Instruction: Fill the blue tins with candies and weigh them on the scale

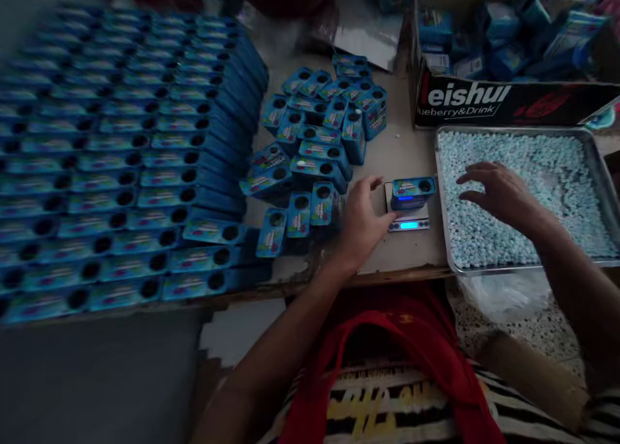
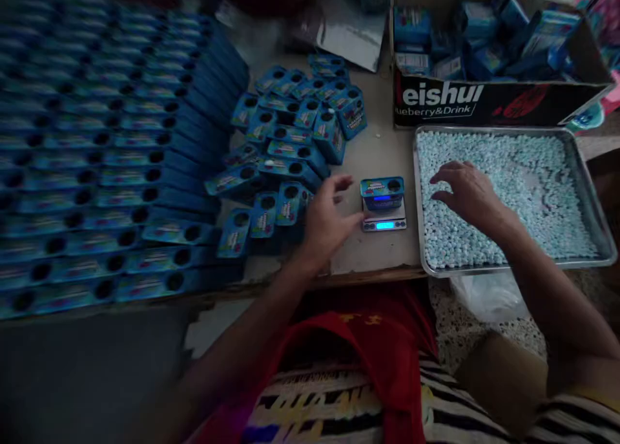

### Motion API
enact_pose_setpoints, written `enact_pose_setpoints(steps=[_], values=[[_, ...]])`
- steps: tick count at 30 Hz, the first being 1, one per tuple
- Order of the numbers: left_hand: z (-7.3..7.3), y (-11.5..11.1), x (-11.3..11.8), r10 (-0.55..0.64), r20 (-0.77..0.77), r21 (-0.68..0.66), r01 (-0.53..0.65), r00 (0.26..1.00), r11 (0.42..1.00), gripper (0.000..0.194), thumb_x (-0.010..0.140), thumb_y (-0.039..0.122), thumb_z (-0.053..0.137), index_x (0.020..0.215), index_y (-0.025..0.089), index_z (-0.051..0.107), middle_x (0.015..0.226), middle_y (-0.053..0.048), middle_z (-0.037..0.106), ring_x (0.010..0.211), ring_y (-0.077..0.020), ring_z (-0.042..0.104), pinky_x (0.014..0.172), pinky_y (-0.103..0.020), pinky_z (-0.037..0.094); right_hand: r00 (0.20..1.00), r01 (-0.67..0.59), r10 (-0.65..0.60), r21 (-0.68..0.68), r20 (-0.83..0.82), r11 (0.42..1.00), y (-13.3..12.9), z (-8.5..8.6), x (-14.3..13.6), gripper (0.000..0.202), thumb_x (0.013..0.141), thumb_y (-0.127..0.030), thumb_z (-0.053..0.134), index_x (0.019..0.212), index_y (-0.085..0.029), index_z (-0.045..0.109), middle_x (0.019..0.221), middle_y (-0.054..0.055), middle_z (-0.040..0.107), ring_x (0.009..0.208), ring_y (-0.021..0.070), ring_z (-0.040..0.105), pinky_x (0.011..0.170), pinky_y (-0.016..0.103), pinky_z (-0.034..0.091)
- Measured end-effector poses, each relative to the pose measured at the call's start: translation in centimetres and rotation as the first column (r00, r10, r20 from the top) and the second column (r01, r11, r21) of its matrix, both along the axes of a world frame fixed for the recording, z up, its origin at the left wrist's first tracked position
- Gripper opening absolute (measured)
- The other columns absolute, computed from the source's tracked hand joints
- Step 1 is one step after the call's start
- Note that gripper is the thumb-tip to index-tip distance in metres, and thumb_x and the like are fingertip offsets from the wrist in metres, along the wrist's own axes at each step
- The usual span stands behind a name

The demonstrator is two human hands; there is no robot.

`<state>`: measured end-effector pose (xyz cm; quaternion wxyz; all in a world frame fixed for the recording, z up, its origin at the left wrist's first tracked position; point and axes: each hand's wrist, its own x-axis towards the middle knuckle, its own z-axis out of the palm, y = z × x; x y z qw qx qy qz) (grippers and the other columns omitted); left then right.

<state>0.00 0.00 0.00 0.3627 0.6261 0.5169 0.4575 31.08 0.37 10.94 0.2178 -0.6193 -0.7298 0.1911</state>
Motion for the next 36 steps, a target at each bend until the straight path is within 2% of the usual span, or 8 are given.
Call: enact_pose_setpoints(steps=[4,10,16,22,26,28,30,36], values=[[1.2,1.6,2.9,-0.222,-0.074,0.113,0.229,0.972,0.967,0.030,0.095,0.025,0.080,0.124,0.021,0.075,0.117,-0.008,0.082,0.108,-0.0254,0.078,0.098,-0.039,0.063,0.787,0.176,-0.304,-0.276,-0.537,0.945,-2.7,-2.7,-3.0,0.033,0.095,-0.055,0.081,0.101,-0.023,0.076,0.092,0.006,0.080,0.082,0.0232,0.076,0.086,0.043,0.065],[3.1,1.8,2.1,-0.104,-0.443,0.631,0.393,0.890,0.669,0.029,0.110,0.020,0.057,0.125,0.031,0.078,0.131,-0.004,0.080,0.129,-0.0254,0.070,0.124,-0.048,0.048,0.040,-0.088,-0.630,-0.630,-0.776,0.771,-3.6,-4.7,-7.6,0.032,0.109,-0.051,0.067,0.101,-0.021,0.073,0.102,0.009,0.083,0.092,0.0204,0.080,0.085,0.033,0.070],[1.8,1.4,0.9,-0.014,-0.484,0.558,0.321,0.875,0.765,0.037,0.104,0.016,0.057,0.131,0.032,0.077,0.132,-0.007,0.079,0.124,-0.0286,0.069,0.116,-0.049,0.051,-0.113,-0.191,-0.663,-0.639,-0.740,0.745,-2.6,-5.7,-9.1,0.023,0.112,-0.037,0.059,0.104,-0.020,0.073,0.101,0.008,0.081,0.096,0.0209,0.077,0.093,0.037,0.071],[2.5,-0.3,1.8,-0.017,-0.244,0.469,0.133,0.970,0.873,0.026,0.101,0.022,0.065,0.126,0.027,0.072,0.122,-0.008,0.078,0.115,-0.0286,0.072,0.106,-0.048,0.058,0.054,-0.085,-0.637,-0.639,-0.769,0.764,-3.0,-4.9,-8.1,0.009,0.096,-0.025,0.071,0.095,-0.019,0.076,0.103,0.011,0.081,0.103,0.0242,0.079,0.112,0.043,0.066],[4.8,-0.3,0.3,-0.031,0.086,0.205,0.013,0.996,0.979,0.043,0.095,0.034,0.084,0.129,0.025,0.060,0.114,-0.005,0.075,0.100,-0.0238,0.077,0.089,-0.038,0.066,0.697,0.239,-0.400,-0.333,-0.595,0.912,-5.0,-2.2,-4.1,0.029,0.099,-0.035,0.069,0.123,-0.027,0.082,0.131,0.013,0.080,0.136,0.0409,0.071,0.127,0.071,0.048],[7.0,0.8,-3.0,0.008,0.110,0.217,-0.032,0.994,0.976,0.051,0.091,0.033,0.087,0.132,0.027,0.057,0.118,-0.004,0.074,0.105,-0.0245,0.077,0.094,-0.040,0.067,0.935,0.351,-0.344,0.084,-0.083,0.933,-5.1,-1.9,-1.7,0.031,0.100,-0.031,0.066,0.125,-0.029,0.085,0.156,0.017,0.068,0.157,0.0531,0.051,0.129,0.084,0.032],[9.8,2.1,-8.1,0.113,0.027,0.315,-0.116,0.993,0.942,0.058,0.086,0.031,0.091,0.134,0.029,0.058,0.130,-0.004,0.071,0.120,-0.0274,0.074,0.105,-0.043,0.064,0.933,0.264,-0.323,0.311,0.158,0.913,-4.5,-2.6,-0.5,0.036,0.103,-0.034,0.063,0.132,-0.024,0.083,0.175,0.022,0.048,0.164,0.0592,0.038,0.129,0.085,0.028],[13.1,3.4,-23.7,0.212,-0.125,0.270,-0.172,0.969,0.947,0.061,0.069,0.028,0.091,0.125,0.020,0.070,0.121,-0.003,0.073,0.110,-0.0236,0.065,0.108,-0.042,0.058,0.979,-0.065,0.100,0.192,-0.177,0.979,-2.1,-3.8,-7.0,0.027,0.098,-0.046,0.076,0.115,-0.028,0.085,0.131,0.014,0.079,0.118,0.0394,0.078,0.102,0.062,0.063]])
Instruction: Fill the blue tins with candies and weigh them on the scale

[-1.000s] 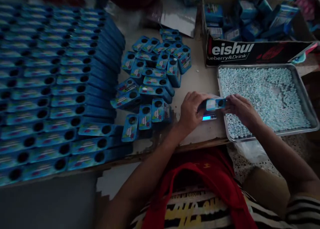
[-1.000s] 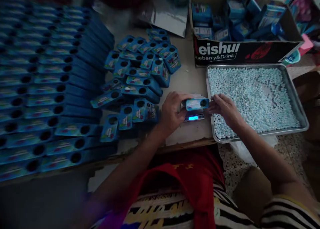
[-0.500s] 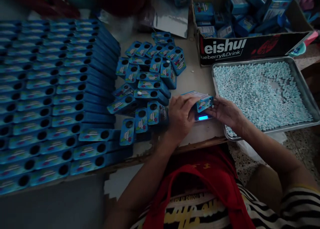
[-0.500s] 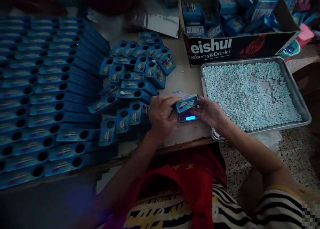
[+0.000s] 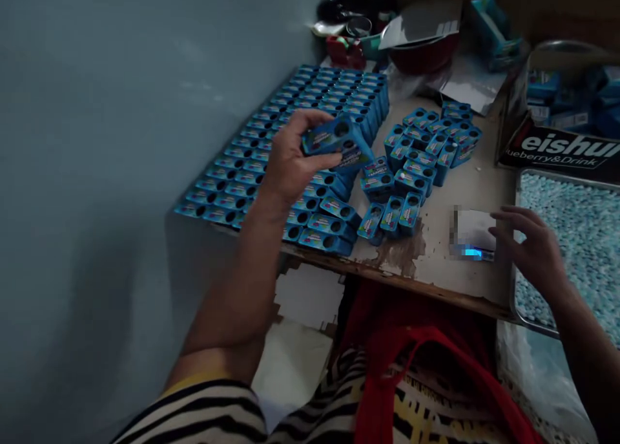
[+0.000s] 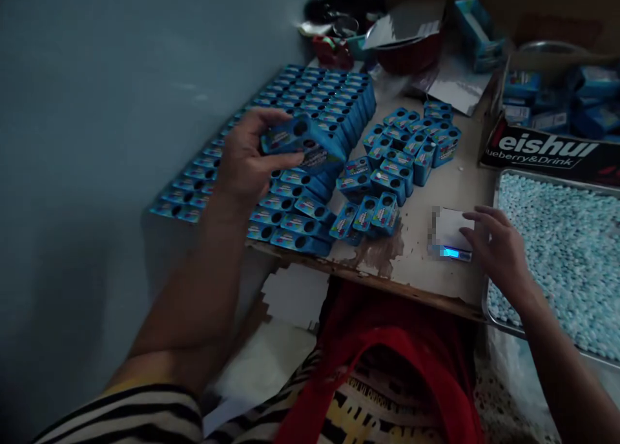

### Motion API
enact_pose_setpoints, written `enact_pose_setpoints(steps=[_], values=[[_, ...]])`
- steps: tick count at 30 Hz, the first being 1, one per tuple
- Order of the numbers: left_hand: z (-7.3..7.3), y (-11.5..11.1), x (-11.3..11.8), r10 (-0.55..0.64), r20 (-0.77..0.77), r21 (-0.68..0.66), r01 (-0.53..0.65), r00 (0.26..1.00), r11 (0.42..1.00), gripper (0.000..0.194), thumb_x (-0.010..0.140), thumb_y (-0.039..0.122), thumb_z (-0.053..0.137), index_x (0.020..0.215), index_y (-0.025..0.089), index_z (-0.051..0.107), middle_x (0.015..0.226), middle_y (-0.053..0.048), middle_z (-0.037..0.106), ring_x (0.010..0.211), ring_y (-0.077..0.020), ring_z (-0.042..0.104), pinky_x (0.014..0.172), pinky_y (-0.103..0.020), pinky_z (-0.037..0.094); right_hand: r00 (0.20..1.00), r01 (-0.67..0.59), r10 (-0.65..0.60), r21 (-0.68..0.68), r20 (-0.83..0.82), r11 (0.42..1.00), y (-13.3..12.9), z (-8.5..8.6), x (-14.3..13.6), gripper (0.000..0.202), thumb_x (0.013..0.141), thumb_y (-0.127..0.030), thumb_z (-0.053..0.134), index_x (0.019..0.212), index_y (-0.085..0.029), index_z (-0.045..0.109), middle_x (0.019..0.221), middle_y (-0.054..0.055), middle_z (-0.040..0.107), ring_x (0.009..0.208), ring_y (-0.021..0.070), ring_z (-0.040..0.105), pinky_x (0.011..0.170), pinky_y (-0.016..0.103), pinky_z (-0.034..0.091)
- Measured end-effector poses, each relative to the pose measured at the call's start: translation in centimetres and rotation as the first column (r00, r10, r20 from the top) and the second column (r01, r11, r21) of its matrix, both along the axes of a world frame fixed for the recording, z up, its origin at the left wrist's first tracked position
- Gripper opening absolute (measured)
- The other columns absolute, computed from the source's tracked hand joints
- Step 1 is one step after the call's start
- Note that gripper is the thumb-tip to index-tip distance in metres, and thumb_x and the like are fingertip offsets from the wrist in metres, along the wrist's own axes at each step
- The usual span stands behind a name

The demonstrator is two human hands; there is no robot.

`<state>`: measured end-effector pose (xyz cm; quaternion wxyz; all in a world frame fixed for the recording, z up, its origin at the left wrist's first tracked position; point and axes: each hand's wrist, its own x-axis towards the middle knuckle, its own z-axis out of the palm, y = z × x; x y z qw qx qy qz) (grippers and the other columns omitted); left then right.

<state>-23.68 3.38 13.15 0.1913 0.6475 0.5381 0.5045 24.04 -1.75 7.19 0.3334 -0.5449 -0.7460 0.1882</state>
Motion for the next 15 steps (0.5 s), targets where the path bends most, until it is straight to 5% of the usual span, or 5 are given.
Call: enact_pose_setpoints(steps=[4,7,9,12,15], values=[[-2.6,-1.0,-3.8,-0.142,0.120,-0.251,0.168,0.983,0.953,0.061,0.070,0.037,0.091,0.126,0.021,0.072,0.119,-0.003,0.076,0.104,-0.0224,0.066,0.095,-0.037,0.060,0.984,-0.109,0.104,-0.032,-0.142,0.994,3.2,3.1,-8.7,0.022,0.103,-0.039,0.070,0.111,-0.024,0.084,0.100,0.008,0.084,0.088,0.0264,0.077,0.085,0.044,0.061],[-3.9,-1.5,-4.6,-0.186,0.112,-0.254,0.209,0.976,0.944,0.059,0.074,0.041,0.092,0.127,0.023,0.073,0.122,-0.005,0.077,0.106,-0.0241,0.069,0.092,-0.037,0.061,0.926,-0.376,0.371,0.083,0.073,0.923,6.9,4.9,-16.1,0.028,0.101,-0.027,0.067,0.124,-0.023,0.083,0.126,0.010,0.083,0.114,0.0305,0.072,0.104,0.048,0.052],[-4.2,-1.3,-5.1,-0.196,0.078,-0.202,0.208,0.978,0.957,0.057,0.076,0.044,0.092,0.127,0.026,0.074,0.123,-0.005,0.077,0.107,-0.0256,0.071,0.094,-0.038,0.062,0.820,-0.517,0.483,0.036,0.307,0.855,9.5,4.7,-20.8,0.042,0.091,-0.018,0.072,0.132,-0.021,0.080,0.139,0.013,0.078,0.130,0.0370,0.062,0.111,0.053,0.044],[-4.2,-0.7,-6.2,-0.175,0.023,-0.094,0.176,0.984,0.980,0.054,0.079,0.051,0.090,0.127,0.031,0.074,0.127,-0.006,0.076,0.113,-0.0271,0.072,0.099,-0.041,0.062,0.691,-0.551,0.533,-0.121,0.488,0.826,12.7,3.2,-25.9,0.031,0.082,-0.015,0.080,0.112,-0.018,0.084,0.112,0.014,0.081,0.125,0.0407,0.062,0.115,0.059,0.038],[-4.3,-0.7,-7.3,-0.127,-0.027,-0.018,0.127,0.992,0.992,0.057,0.082,0.056,0.088,0.130,0.031,0.072,0.129,-0.005,0.075,0.118,-0.0272,0.071,0.103,-0.044,0.061,0.752,-0.503,0.510,-0.137,0.417,0.853,14.4,2.9,-27.1,0.018,0.085,-0.029,0.085,0.100,-0.019,0.084,0.093,0.010,0.078,0.112,0.0367,0.067,0.112,0.056,0.045]])
